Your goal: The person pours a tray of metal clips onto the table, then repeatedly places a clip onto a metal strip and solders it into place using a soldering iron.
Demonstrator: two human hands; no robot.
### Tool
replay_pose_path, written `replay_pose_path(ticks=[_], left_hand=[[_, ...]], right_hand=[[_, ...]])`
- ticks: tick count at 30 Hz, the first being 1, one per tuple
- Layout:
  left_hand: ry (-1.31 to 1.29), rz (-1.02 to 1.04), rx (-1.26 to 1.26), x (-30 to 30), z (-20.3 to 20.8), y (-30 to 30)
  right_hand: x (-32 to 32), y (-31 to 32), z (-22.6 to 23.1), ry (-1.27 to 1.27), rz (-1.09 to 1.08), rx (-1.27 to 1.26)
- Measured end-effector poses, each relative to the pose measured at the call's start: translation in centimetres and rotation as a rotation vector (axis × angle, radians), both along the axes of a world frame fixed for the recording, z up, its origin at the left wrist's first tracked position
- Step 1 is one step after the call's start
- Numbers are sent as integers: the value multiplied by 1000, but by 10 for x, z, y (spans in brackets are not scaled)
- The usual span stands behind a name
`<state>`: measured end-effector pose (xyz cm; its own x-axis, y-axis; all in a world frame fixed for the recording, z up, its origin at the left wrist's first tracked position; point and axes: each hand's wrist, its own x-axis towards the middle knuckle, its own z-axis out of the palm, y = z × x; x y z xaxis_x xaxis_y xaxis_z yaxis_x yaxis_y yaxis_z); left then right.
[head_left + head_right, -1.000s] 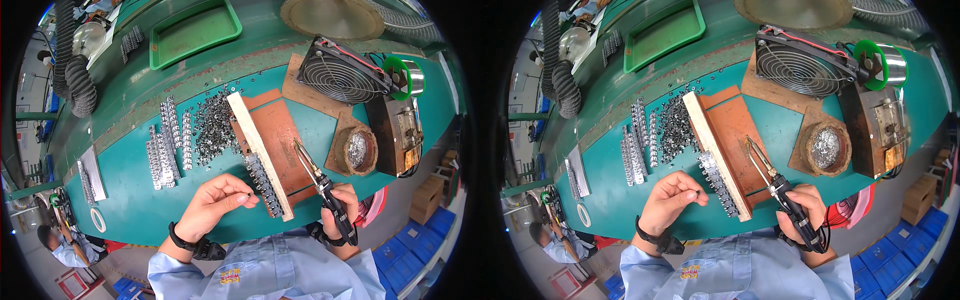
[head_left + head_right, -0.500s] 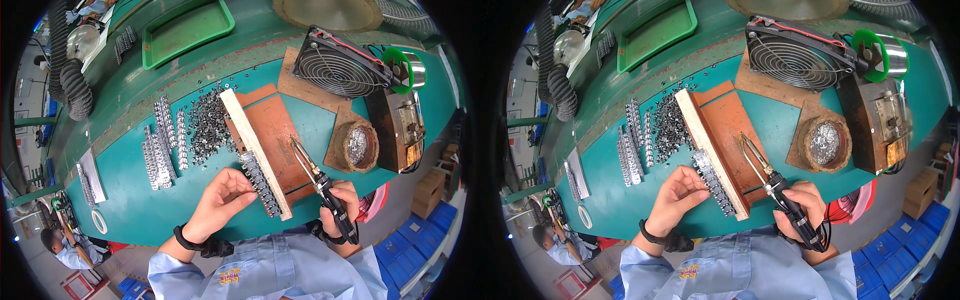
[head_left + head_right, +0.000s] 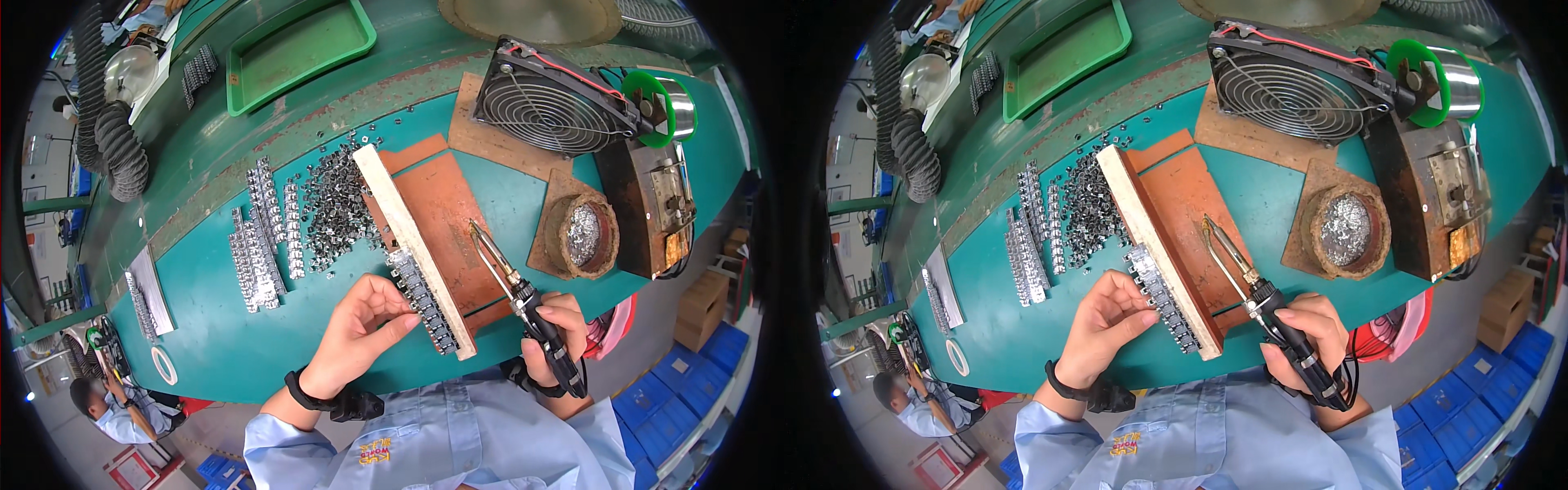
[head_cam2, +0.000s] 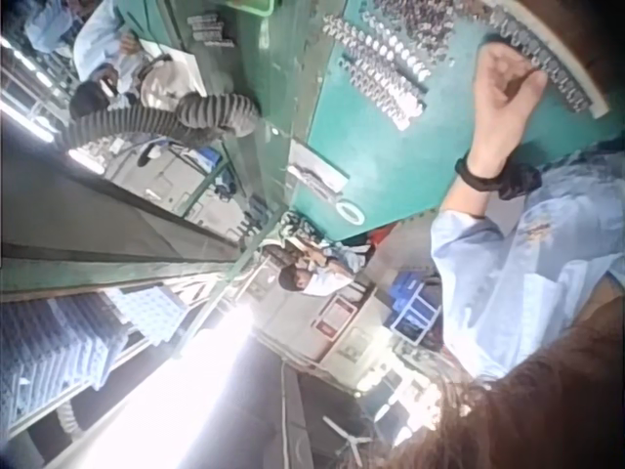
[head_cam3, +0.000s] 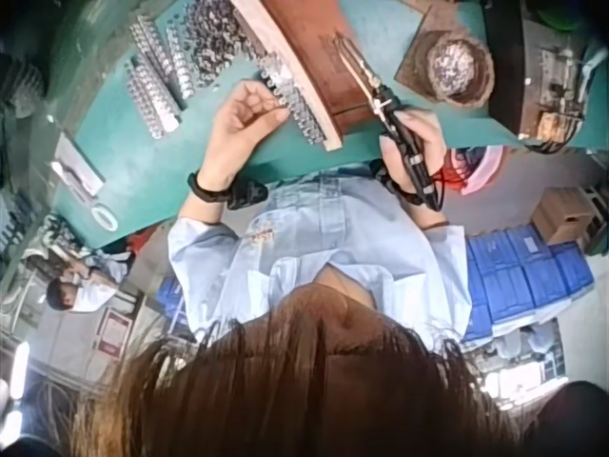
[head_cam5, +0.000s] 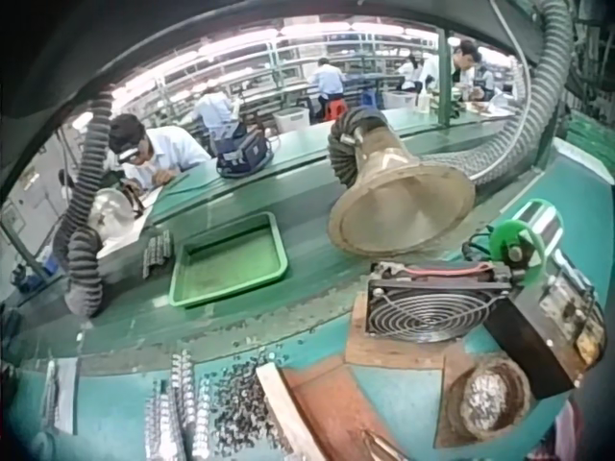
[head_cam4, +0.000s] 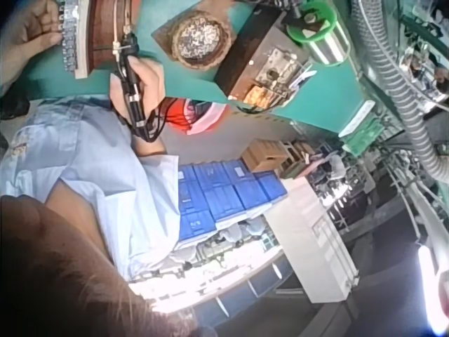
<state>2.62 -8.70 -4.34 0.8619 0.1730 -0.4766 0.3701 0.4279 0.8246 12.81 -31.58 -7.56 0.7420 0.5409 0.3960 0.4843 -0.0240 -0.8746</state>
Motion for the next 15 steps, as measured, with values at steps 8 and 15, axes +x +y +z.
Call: replay_pose_path(ticks=[8,15], left_hand=[[30,1,-131,-2,-4,5],[6,-30,-197,-1,-8,11]], right_hand=[[-5,-5,1,74,-22,22],[-3,-14,22,49,100,78]])
